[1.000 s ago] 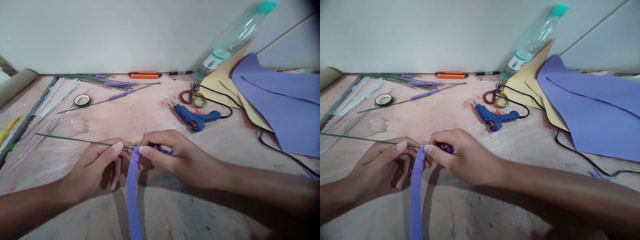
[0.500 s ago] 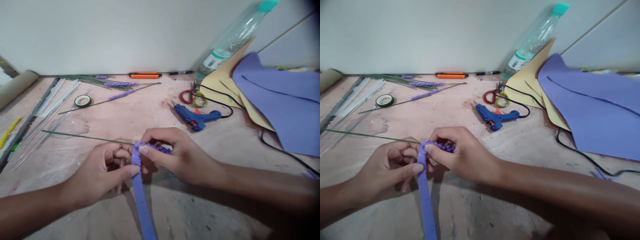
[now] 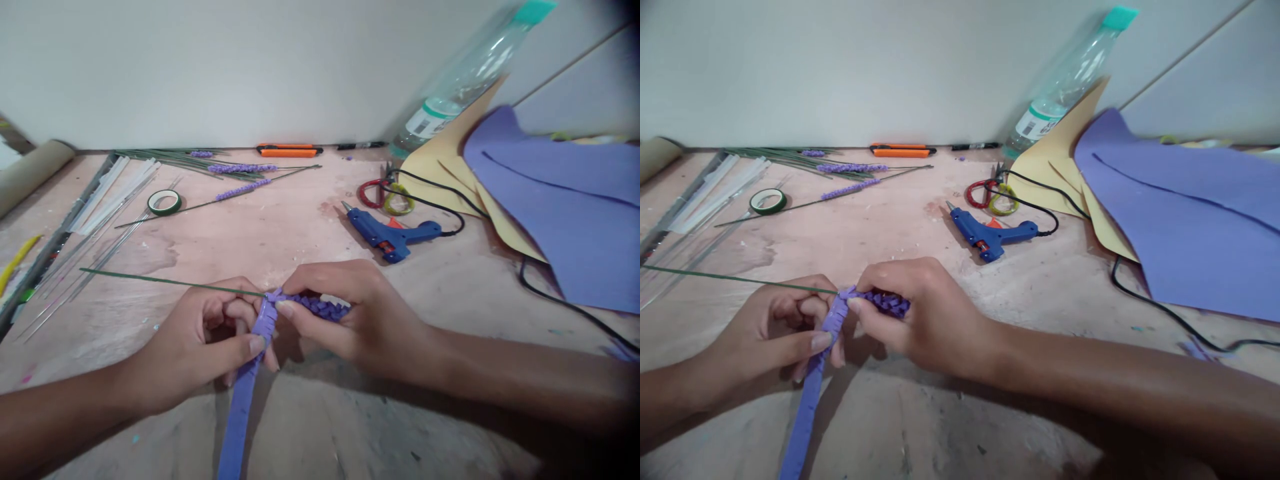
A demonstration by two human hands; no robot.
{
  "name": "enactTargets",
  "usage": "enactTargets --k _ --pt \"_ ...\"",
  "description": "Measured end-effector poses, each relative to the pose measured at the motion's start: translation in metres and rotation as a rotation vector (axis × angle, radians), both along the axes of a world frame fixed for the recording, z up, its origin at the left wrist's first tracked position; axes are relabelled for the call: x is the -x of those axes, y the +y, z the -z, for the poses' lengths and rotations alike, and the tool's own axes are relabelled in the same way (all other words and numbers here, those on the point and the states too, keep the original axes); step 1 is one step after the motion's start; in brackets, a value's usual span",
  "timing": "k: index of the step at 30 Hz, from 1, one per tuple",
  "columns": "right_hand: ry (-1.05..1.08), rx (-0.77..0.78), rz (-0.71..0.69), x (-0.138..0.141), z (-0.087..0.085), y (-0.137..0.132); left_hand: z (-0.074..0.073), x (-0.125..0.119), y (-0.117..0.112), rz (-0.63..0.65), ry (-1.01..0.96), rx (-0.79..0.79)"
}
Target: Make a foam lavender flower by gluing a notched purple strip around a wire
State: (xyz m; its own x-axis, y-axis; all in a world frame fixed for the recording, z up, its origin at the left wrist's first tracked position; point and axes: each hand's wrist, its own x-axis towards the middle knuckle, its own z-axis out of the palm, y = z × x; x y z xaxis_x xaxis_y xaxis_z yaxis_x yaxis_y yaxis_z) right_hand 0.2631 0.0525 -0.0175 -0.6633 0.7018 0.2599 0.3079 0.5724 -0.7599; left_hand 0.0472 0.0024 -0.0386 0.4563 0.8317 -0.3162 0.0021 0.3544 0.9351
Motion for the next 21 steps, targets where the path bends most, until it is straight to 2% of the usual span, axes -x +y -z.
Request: enactTargets --k 2,6,9,13,17,19,21 --pt "0.001 -0.059 -0.008 -0.001 0.001 -0.002 0.000 0.000 0.000 -0.007 -0.041 0.068" --pt "0.000 -0.076 -0.029 -0.001 0.003 -0.004 -0.001 -0.006 0.000 -0.121 -0.183 0.242" --pt "-0.016 -0.034 -0.027 -0.001 0.002 -0.005 -0.002 -0.011 0.001 -0.172 -0.202 0.258" --pt "-0.056 0.202 -0.039 -0.001 0.000 -0.004 -0.005 -0.014 0.001 -0.166 -0.238 0.249" --pt "-0.004 0.517 -0.147 0.000 -0.002 -0.002 -0.006 -0.013 0.000 -0.130 -0.253 0.194" --pt "-0.010 0.566 -0.133 0.001 -0.003 -0.001 -0.005 -0.012 0.000 -0.122 -0.255 0.186" --pt "-0.027 0.537 -0.078 0.001 -0.004 0.000 -0.003 -0.010 -0.001 -0.112 -0.241 0.174"
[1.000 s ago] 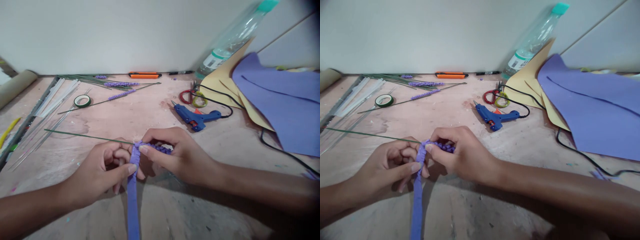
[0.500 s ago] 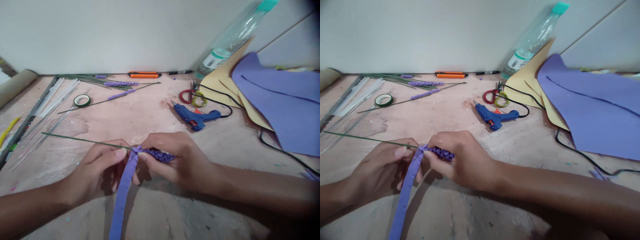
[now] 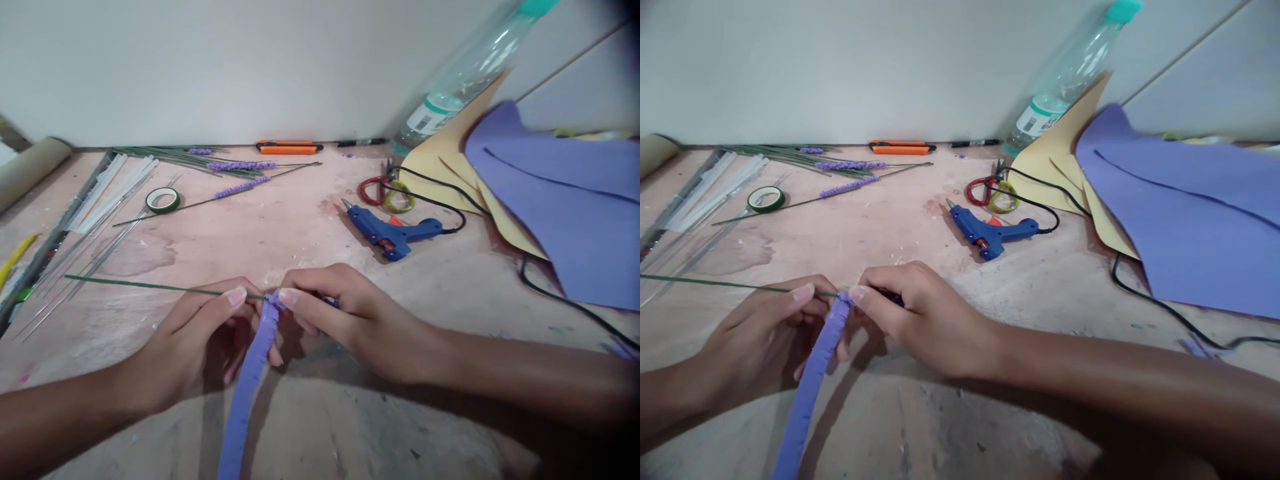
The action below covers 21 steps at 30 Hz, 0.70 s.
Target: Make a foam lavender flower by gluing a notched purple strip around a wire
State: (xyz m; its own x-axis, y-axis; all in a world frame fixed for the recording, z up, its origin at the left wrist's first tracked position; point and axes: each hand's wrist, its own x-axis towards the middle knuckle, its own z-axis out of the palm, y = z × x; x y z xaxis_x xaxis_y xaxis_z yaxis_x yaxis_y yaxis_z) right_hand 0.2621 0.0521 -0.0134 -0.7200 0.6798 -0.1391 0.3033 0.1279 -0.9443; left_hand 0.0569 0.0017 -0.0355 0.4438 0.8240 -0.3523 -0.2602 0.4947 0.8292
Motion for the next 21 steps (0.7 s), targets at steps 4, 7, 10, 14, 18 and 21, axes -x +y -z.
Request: enactTargets --k 4,7,10,14,18,21 --pt "-0.002 -0.033 0.043 0.001 -0.002 0.000 0.005 0.007 -0.001 0.052 0.068 -0.066" --pt "-0.008 -0.049 0.085 0.002 -0.002 -0.001 0.007 0.010 -0.001 0.095 0.150 -0.137" --pt "-0.004 -0.100 0.121 0.002 -0.002 -0.001 0.008 0.010 0.000 0.089 0.188 -0.159" --pt "0.000 -0.153 0.137 0.001 -0.001 -0.003 0.008 0.010 0.000 0.073 0.183 -0.147" --pt "-0.001 -0.258 0.141 0.000 0.001 -0.004 0.009 0.011 0.000 0.065 0.138 -0.137" --pt "0.002 -0.371 0.154 0.000 0.004 -0.003 0.009 0.012 0.000 0.059 0.137 -0.132"
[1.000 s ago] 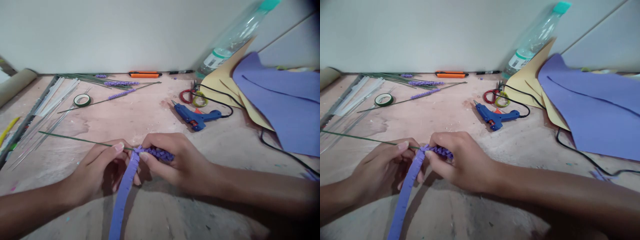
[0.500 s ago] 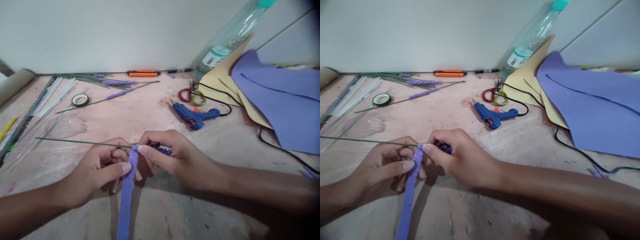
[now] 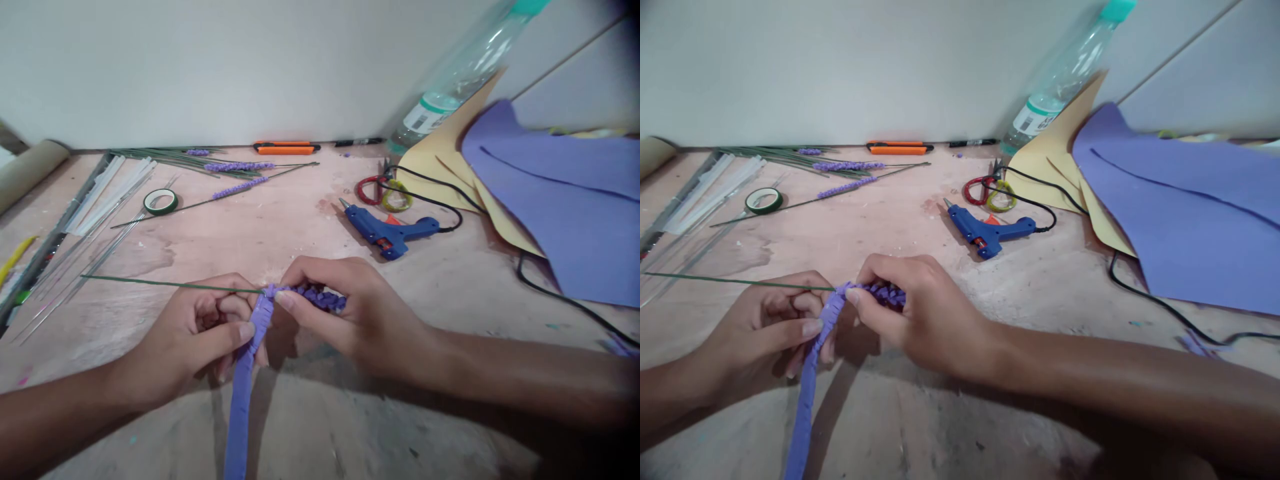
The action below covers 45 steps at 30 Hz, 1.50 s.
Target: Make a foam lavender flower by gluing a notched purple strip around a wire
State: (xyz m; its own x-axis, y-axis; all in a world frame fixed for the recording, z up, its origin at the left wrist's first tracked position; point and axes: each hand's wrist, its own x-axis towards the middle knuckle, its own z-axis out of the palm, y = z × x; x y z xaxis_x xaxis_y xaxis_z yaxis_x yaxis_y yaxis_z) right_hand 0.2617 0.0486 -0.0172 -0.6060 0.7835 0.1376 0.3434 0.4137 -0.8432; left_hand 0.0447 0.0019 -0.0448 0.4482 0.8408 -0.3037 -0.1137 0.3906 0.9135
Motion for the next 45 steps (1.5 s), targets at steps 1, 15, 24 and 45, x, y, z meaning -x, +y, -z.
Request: enactTargets --k 1,15,24,45 --pt "0.001 -0.028 0.002 0.000 0.001 0.000 0.000 0.000 0.000 -0.007 0.001 0.004" --pt "-0.010 0.004 -0.065 -0.001 -0.002 -0.001 -0.005 -0.012 0.000 -0.126 -0.030 0.073" --pt "-0.084 0.249 -0.214 -0.003 -0.009 0.003 -0.003 -0.010 -0.001 -0.103 0.048 0.027" --pt "-0.077 -0.142 -0.034 0.000 0.002 0.010 -0.010 -0.013 0.008 -0.095 0.031 -0.022"
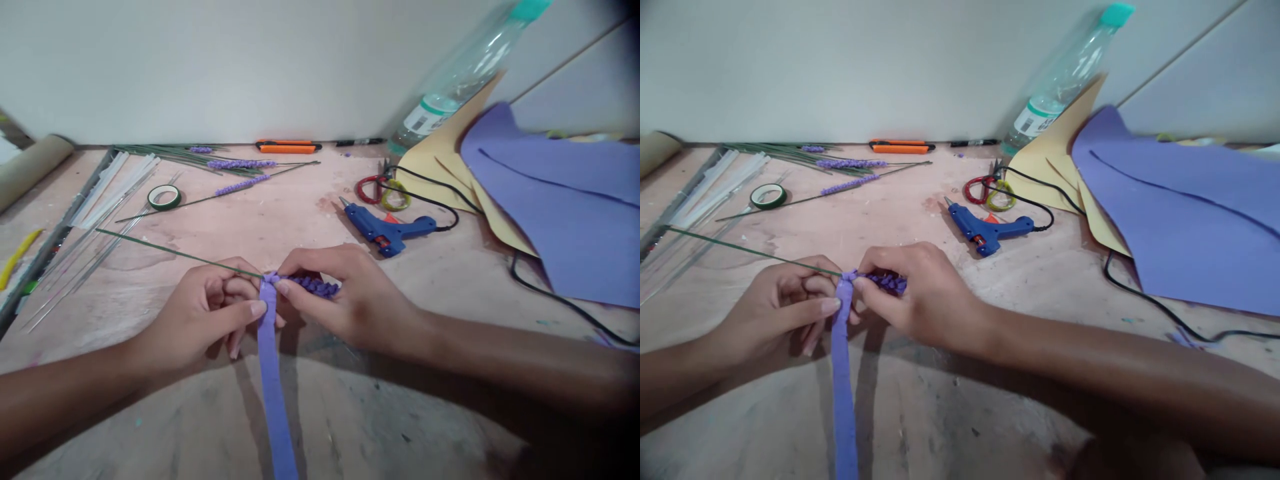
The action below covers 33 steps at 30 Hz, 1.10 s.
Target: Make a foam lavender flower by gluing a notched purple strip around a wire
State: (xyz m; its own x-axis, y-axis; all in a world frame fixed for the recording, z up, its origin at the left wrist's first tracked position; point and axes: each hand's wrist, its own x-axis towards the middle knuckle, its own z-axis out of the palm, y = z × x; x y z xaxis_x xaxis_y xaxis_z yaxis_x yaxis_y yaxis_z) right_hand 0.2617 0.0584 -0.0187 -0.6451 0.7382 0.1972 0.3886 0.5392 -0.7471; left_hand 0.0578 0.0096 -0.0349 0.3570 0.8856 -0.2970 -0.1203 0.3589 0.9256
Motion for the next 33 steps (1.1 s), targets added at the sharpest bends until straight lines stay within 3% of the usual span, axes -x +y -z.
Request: enactTargets --k 7,16,20,26,29,33 --pt "-0.073 -0.216 -0.019 -0.006 0.004 0.002 -0.001 0.004 0.004 0.013 -0.008 -0.003" --pt "-0.082 -0.288 -0.029 -0.004 0.004 -0.001 0.003 0.002 0.007 -0.021 -0.031 0.025" --pt "-0.036 -0.160 0.012 -0.002 0.000 -0.002 0.006 0.002 0.005 -0.021 -0.039 0.023" --pt "-0.035 0.286 -0.081 -0.001 -0.010 0.000 0.009 0.002 0.004 -0.036 -0.008 0.008" --pt "-0.049 0.289 -0.056 0.000 -0.012 0.000 0.009 0.003 0.003 -0.029 0.006 0.003" --pt "-0.039 0.155 0.001 0.000 -0.009 -0.004 0.008 0.002 0.001 -0.047 -0.018 0.064"
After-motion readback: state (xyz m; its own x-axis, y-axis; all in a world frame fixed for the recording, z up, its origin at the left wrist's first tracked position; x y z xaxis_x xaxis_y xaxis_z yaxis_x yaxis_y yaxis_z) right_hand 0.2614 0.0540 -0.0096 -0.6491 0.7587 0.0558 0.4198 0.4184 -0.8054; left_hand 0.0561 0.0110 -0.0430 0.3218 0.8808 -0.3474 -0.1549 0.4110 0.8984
